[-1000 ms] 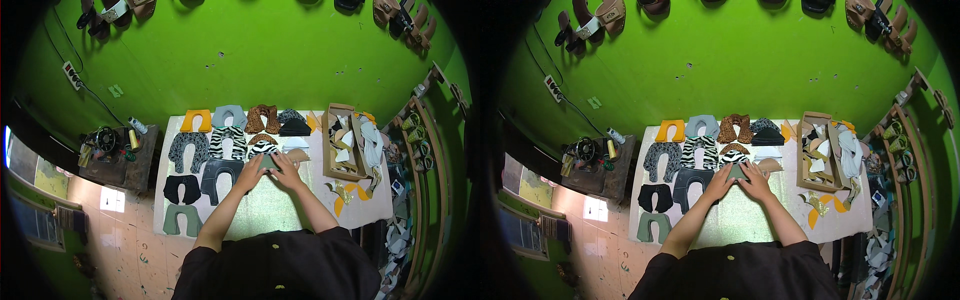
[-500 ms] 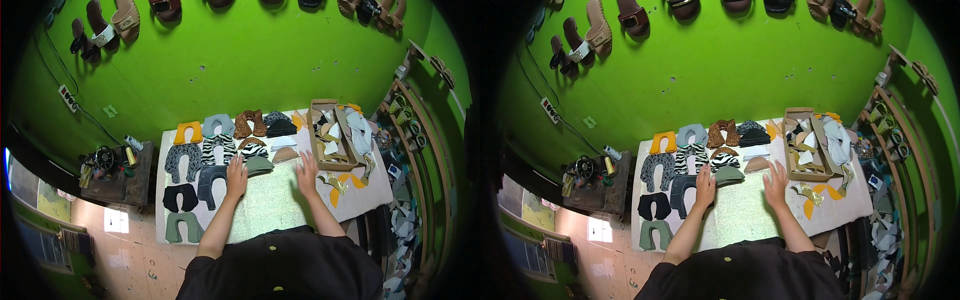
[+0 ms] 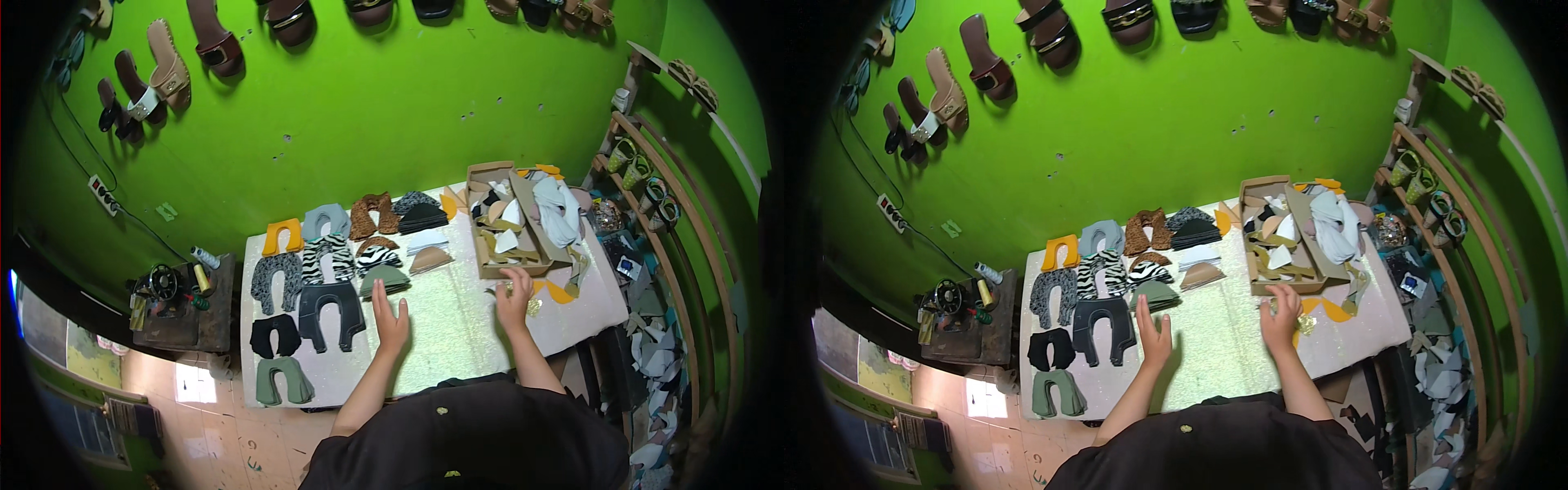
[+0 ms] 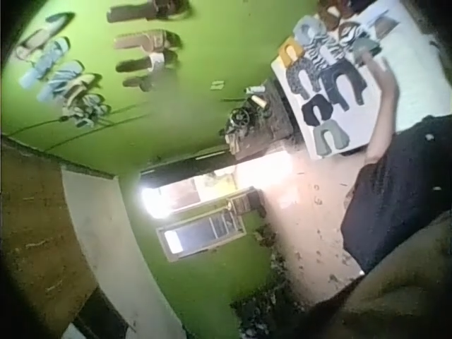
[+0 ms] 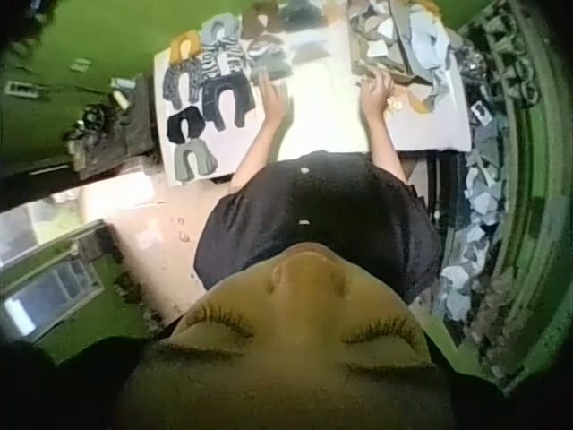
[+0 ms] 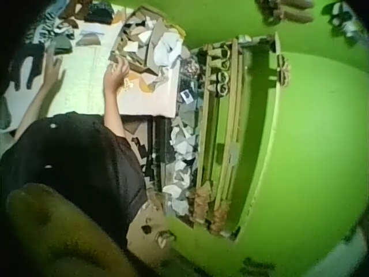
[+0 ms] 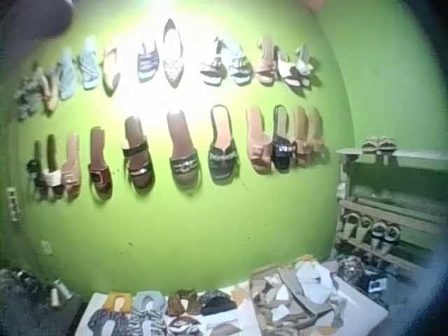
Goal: Arranging and matching cut-out leather shoe components on a table.
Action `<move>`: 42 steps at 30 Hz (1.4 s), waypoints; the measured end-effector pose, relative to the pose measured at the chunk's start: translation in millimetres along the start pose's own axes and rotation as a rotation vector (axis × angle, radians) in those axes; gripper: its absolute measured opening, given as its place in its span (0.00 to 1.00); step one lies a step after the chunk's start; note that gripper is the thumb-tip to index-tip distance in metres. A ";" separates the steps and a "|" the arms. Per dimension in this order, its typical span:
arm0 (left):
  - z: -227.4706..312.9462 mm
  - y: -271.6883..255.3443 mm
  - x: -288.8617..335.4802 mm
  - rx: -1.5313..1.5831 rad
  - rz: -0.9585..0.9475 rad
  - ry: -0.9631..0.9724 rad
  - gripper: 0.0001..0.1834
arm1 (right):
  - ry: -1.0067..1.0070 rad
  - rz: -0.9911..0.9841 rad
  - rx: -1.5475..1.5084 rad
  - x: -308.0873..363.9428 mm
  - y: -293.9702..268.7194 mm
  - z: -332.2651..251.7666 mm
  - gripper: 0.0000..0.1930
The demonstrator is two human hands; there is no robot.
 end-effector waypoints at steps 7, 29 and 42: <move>56.1 101.2 -9.4 -0.004 -0.160 0.101 0.29 | -0.109 -0.044 0.106 -26.6 -52.8 37.1 0.11; 98.4 213.4 -26.8 -0.409 -0.416 0.029 0.27 | -0.438 -0.685 0.244 -182.4 77.4 100.0 0.18; 92.0 205.3 -39.3 -0.377 -0.286 0.121 0.17 | -0.186 -0.947 0.656 -184.0 119.5 154.7 0.10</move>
Point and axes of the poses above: each hand's wrist, its own x-axis away from the middle knuckle, its own y-axis out of the palm, z = x × y, the point moved 7 cm from there along -x, towards the middle knuckle, and after that the axes turned 10 degrees about -z, right-handed, at the moved point
